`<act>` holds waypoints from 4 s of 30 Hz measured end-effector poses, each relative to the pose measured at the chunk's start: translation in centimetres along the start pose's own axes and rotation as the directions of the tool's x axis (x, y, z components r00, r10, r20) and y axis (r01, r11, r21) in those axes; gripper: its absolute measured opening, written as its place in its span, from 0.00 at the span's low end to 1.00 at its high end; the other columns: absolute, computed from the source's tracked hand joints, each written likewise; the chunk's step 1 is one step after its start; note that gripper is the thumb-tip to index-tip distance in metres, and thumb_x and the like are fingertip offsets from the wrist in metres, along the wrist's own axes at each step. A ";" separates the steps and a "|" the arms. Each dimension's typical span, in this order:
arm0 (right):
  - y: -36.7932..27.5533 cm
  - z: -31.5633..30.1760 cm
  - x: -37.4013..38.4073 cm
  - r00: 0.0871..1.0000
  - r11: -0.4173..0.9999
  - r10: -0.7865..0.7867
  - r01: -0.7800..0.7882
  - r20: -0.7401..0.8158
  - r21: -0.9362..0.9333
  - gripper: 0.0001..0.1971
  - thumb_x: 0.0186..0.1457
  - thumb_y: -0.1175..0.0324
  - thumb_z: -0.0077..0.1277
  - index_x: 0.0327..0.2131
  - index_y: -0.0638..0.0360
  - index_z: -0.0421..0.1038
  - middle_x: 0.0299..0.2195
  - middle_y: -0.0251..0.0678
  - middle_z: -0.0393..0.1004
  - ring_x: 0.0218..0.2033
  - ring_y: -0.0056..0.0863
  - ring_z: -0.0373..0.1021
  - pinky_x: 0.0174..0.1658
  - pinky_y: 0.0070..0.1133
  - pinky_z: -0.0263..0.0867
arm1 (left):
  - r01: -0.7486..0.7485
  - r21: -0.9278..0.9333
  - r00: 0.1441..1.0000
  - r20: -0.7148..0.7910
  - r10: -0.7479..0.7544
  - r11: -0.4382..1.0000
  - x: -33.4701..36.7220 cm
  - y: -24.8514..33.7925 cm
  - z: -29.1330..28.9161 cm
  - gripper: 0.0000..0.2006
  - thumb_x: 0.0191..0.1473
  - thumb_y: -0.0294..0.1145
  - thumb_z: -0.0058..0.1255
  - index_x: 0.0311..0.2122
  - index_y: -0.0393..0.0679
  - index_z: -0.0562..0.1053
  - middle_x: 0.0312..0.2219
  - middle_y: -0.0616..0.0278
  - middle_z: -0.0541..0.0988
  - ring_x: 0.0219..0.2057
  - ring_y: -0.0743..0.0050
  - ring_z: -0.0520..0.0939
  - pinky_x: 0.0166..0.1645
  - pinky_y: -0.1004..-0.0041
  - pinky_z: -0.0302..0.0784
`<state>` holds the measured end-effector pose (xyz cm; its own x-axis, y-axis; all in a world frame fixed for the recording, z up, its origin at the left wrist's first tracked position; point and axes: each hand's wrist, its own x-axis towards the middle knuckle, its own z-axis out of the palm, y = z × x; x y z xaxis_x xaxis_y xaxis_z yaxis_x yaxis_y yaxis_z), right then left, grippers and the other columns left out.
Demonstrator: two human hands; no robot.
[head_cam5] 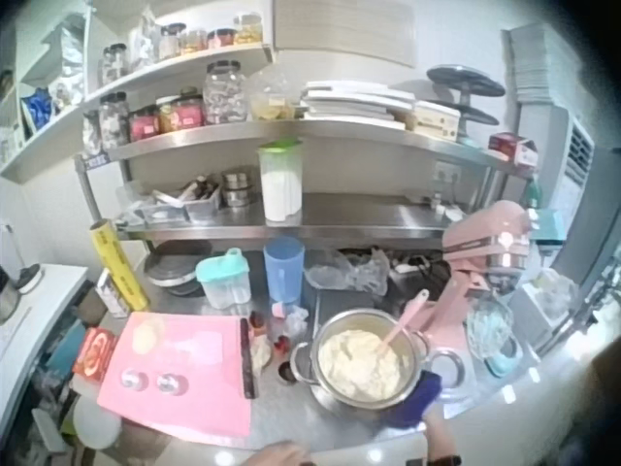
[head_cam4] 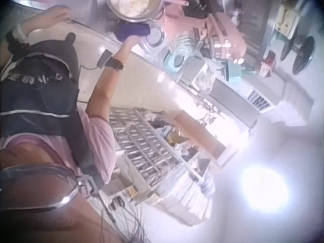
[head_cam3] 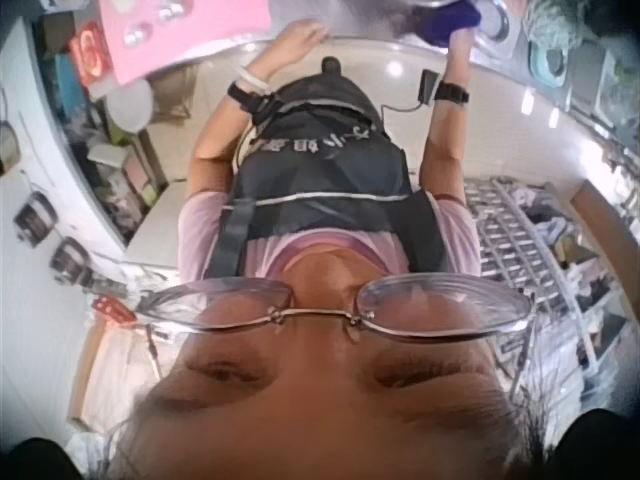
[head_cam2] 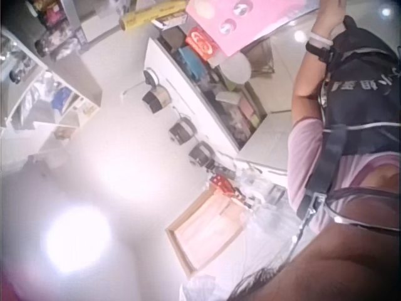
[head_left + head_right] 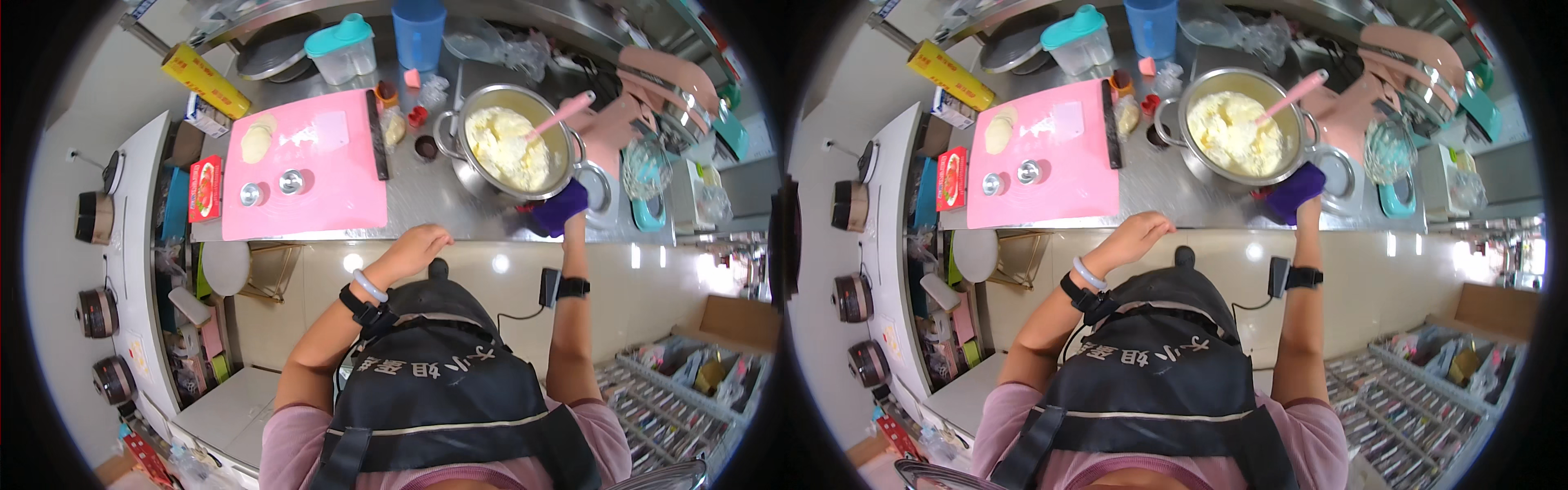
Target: The person organizes takeout containers and plastic bags at a workstation, then uses a knife to peel and slice a mango on a cutting board.
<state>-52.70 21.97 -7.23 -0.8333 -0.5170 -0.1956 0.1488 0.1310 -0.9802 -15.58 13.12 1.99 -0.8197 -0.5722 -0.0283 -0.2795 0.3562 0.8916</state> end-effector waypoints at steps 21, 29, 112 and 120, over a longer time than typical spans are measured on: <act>3.5 18.8 -19.9 -0.018 0.673 0.580 0.574 0.815 -0.467 0.19 0.61 0.62 0.31 0.41 0.63 0.71 0.17 0.39 0.73 0.14 0.25 0.68 0.22 0.22 0.65 | 0.460 -0.530 0.192 -0.723 -0.663 0.712 -25.0 -8.6 4.2 0.13 0.44 0.35 0.54 0.35 0.37 0.75 0.31 0.51 0.77 0.29 0.59 0.79 0.35 0.68 0.74; 4.2 26.5 -29.2 -0.133 0.668 0.388 0.722 0.912 -0.179 0.21 0.56 0.58 0.47 0.21 0.69 0.73 0.08 0.33 0.64 0.07 0.17 0.59 0.12 0.16 0.54 | 0.442 -0.690 -0.261 -0.711 -0.653 0.573 -39.9 -4.7 11.0 0.15 0.46 0.38 0.51 0.33 0.36 0.75 0.28 0.50 0.78 0.30 0.56 0.78 0.36 0.66 0.73; 2.6 -35.0 -101.5 -0.188 0.801 -0.001 -0.588 -0.982 0.112 0.11 0.43 0.72 0.56 0.33 0.61 0.70 0.31 0.27 0.74 0.28 0.16 0.65 0.35 0.15 0.63 | -0.351 -0.598 -0.762 0.630 0.152 0.720 -36.7 34.0 53.4 0.13 0.47 0.24 0.53 0.40 0.36 0.71 0.33 0.53 0.75 0.34 0.64 0.76 0.40 0.73 0.70; -3.4 -25.5 -95.1 -0.242 0.956 -0.115 -0.291 -0.963 -0.041 0.06 0.50 0.75 0.47 0.34 0.62 0.68 0.24 0.29 0.70 0.25 0.14 0.64 0.29 0.15 0.61 | -0.495 -0.865 -0.866 0.485 0.120 -0.082 -33.0 41.7 44.0 0.25 0.39 0.35 0.58 0.45 0.40 0.67 0.39 0.55 0.72 0.40 0.55 0.72 0.43 0.63 0.67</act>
<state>12.49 92.24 15.49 -0.3281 0.9250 0.1914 0.3629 0.3105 -0.8786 -22.17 79.37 20.23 0.4341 0.8966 -0.0878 0.8614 -0.3845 0.3319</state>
